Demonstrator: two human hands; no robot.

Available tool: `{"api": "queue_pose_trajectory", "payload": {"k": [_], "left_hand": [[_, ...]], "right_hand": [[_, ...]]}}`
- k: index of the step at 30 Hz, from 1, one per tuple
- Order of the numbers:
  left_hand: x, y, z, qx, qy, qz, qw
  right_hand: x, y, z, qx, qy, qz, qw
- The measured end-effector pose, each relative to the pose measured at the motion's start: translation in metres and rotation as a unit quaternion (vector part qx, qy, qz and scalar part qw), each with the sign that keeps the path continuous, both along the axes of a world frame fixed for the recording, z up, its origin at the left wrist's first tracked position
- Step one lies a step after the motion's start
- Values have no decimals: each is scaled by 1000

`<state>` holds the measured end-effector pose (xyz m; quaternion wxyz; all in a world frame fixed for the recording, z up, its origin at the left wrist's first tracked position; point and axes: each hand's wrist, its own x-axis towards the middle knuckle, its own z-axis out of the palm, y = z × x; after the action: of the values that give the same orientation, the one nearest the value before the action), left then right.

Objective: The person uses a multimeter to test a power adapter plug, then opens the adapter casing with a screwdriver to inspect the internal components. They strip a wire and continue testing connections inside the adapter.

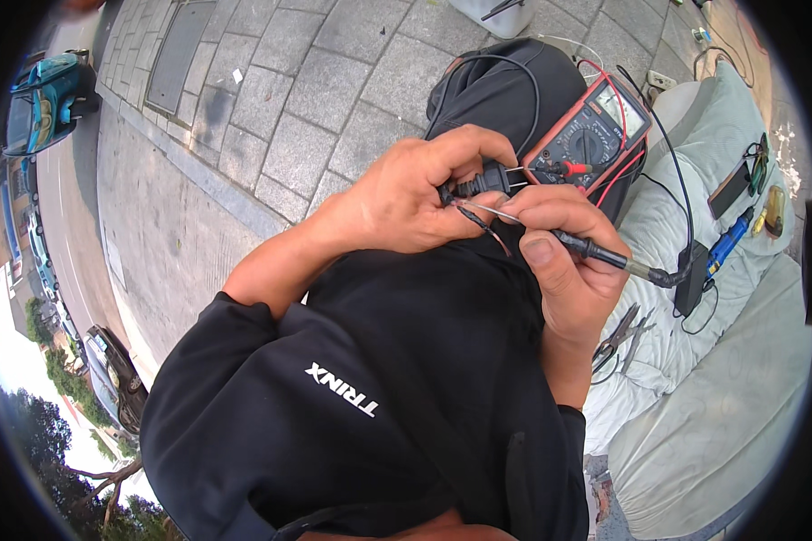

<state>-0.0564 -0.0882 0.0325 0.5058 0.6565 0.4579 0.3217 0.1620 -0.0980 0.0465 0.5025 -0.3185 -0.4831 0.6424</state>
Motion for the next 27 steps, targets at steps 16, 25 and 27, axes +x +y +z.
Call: {"api": "queue_pose_trajectory", "payload": {"k": [16,25,27], "left_hand": [[-4,-10,-1,41,29,2,999],[0,-6,-4,81,27,14,996],[1,-6,-3,80,25,17,996]], "right_hand": [[-2,-3,-11,53,-32,-26,998],[4,-14,0,-24,-15,-36,999],[5,-18,-3,-26,19,-31,999]]}}
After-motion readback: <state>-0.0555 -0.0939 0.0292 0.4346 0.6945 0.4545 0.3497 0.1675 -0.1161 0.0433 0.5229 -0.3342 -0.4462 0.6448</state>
